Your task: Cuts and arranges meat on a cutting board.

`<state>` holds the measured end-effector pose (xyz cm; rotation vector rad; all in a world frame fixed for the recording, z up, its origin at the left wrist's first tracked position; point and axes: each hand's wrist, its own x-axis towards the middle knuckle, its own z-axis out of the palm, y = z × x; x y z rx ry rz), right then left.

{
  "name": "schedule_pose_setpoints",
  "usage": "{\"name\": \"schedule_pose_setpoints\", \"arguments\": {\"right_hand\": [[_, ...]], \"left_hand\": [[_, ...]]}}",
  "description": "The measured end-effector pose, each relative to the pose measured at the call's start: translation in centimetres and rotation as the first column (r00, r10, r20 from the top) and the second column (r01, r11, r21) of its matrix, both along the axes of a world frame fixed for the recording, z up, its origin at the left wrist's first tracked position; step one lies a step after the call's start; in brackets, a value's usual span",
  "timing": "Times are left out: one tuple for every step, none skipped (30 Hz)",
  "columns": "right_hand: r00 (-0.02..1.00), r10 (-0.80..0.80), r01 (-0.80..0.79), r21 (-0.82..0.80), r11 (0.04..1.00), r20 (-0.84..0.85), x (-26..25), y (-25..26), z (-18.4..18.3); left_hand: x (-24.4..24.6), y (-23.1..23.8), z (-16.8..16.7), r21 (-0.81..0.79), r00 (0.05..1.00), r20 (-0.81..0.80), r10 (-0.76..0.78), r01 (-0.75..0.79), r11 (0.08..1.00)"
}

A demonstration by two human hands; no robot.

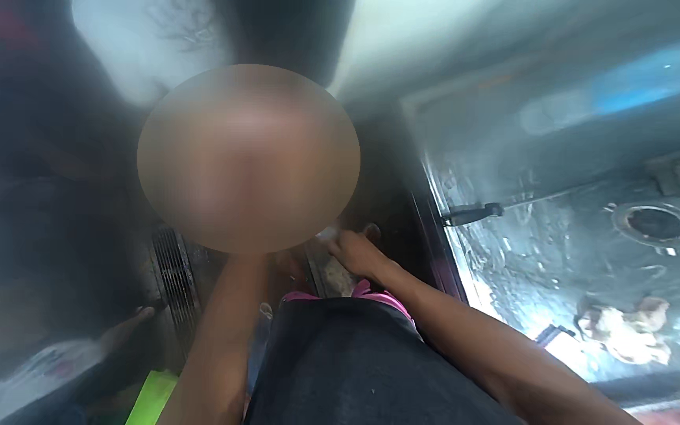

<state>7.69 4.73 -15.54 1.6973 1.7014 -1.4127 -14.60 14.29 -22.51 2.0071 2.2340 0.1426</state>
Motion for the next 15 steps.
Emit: {"name": "schedule_pose_setpoints", "arguments": {"right_hand": [[1.0, 0.011, -0.011, -0.009, 1.0, 0.022, 0.1, -0.3, 0.2], [0.999, 0.023, -0.022, -0.016, 1.0, 0.038, 0.0, -0.2, 0.3], [0.999, 0.033, -0.032, -0.019, 0.999, 0.043, -0.3, 0.3, 0.3], [0.998, 0.044, -0.043, -0.022, 0.999, 0.036, -0.8, 1.0, 0.2], [0.998, 0.057, -0.056, -0.028, 0.998, 0.024, -1.6, 1.8, 0.1], [0.998, 0.066, -0.066, -0.026, 0.997, 0.009, -2.3, 2.5, -0.2], [0.998, 0.064, -0.064, -0.015, 0.998, -0.007, -2.9, 3.1, -0.7], [0.998, 0.056, -0.056, -0.002, 0.998, -0.022, -3.3, 3.4, -1.2], [0.998, 0.047, -0.047, 0.01, 0.999, -0.036, -3.5, 3.6, -1.6], [0.998, 0.044, -0.043, 0.022, 0.999, -0.052, -3.6, 3.7, -1.8], [0.997, 0.053, -0.051, 0.032, 0.998, -0.062, -3.6, 3.7, -1.6], [0.995, 0.073, -0.071, 0.037, 0.997, -0.061, -3.5, 4.0, -1.2], [0.994, 0.09, -0.088, 0.038, 0.995, -0.054, -3.5, 4.3, -0.8], [0.994, 0.098, -0.097, 0.031, 0.995, -0.044, -3.4, 4.5, -0.5], [0.994, 0.101, -0.1, 0.019, 0.995, -0.038, -3.4, 4.5, -0.5]], "left_hand": [[0.1, -0.1, 0.2, -0.004, 1.0, -0.003, -0.002, 0.002, 1.0], [0.2, -0.2, 0.3, -0.011, 1.0, -0.002, -0.003, 0.003, 1.0], [0.3, -0.2, 0.3, -0.014, 1.0, 0.001, 0.001, -0.001, 1.0], [0.2, -0.1, 0.2, -0.01, 1.0, -0.004, 0.005, -0.005, 1.0], [0.2, -0.1, 0.0, 0.006, 1.0, -0.008, 0.007, -0.007, 1.0], [0.2, -0.1, -0.2, 0.025, 1.0, -0.007, 0.006, -0.006, 1.0], [0.2, -0.1, -0.2, 0.033, 1.0, -0.007, 0.005, -0.005, 0.999], [0.4, -0.1, -0.2, 0.033, 1.0, -0.009, 0.007, -0.007, 0.999], [0.3, -0.2, -0.1, 0.04, 1.0, -0.001, 0.007, -0.007, 0.999], [0.1, -0.4, -0.1, 0.073, 1.0, 0.031, 0.0, -0.002, 0.997], [-0.2, -0.5, 0.2, 0.14, 0.996, 0.091, -0.014, 0.001, 0.99], [-0.4, -0.7, 1.1, 0.23, 0.982, 0.185, -0.029, -0.015, 0.973], [-0.3, -0.7, 2.3, 0.314, 0.966, 0.254, -0.052, -0.031, 0.949], [0.0, -0.7, 3.5, 0.336, 0.959, 0.273, -0.071, -0.026, 0.942], [0.5, -0.9, 4.1, 0.313, 0.967, 0.241, -0.083, 0.004, 0.95]]}}
